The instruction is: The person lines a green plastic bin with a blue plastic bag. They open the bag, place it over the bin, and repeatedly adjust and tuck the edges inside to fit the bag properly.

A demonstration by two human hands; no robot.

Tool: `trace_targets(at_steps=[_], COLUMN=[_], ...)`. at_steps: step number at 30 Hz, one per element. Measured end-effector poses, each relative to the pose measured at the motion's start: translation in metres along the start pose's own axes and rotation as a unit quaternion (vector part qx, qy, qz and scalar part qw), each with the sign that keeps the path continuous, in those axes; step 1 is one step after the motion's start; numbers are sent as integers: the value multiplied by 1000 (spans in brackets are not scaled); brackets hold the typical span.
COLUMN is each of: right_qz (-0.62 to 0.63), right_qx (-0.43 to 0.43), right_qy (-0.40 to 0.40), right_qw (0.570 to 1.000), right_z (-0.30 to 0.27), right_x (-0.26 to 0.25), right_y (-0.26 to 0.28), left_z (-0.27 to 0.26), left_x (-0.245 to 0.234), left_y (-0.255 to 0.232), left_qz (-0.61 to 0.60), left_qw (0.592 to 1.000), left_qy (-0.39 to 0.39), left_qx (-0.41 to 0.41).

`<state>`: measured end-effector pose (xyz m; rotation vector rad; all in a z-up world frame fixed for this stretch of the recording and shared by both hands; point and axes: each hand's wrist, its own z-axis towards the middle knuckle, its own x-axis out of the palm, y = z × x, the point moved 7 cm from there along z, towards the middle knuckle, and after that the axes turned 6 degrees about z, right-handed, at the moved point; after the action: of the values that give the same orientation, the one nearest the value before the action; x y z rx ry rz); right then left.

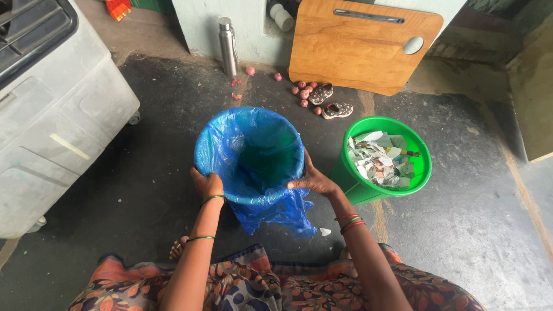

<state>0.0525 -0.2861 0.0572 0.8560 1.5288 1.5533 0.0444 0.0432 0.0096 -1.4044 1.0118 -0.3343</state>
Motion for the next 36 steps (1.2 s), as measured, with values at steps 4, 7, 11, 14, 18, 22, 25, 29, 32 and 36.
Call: trace_targets(at_steps=[4,7,11,14,18,22,25,29,32,36], right_qz=[4,-18,-61,-183,-320,-399,-366,-25,245,401], right_qx=[46,31,44,74,182,146,167,173,146,175], right_qy=[27,5,-47,-119,-212,-262,-279,-290,-245,-149], right_qw=[999,999,996,973,905,867,872,941,926,887], right_z=[-5,-1,1,1,1,3,3,-5,-12,-18], right_x=[6,6,5,1,-7,-24,-45,-77,-89,-83], right_y=[-34,-60,-92,-104,-118,-121,-137,-152,-133,-74], left_z=[-1,0,1,4,4,-16,-45,-74,-71,-59], left_x=[0,1,1,4,8,10,5,-2,12,50], left_y=[-4,-2,0,5,9,-11,-36,-56,-49,-15], left_qz=[2,-15,-24,-25,-31,-90,57,192,153,20], left_qw=[1000,1000,1000,1000,999,996,995,969,978,993], left_qy=[-2,0,-10,-12,-11,10,72,134,136,84], left_qx=[-1,-6,8,-7,-11,-7,-43,-78,-41,75])
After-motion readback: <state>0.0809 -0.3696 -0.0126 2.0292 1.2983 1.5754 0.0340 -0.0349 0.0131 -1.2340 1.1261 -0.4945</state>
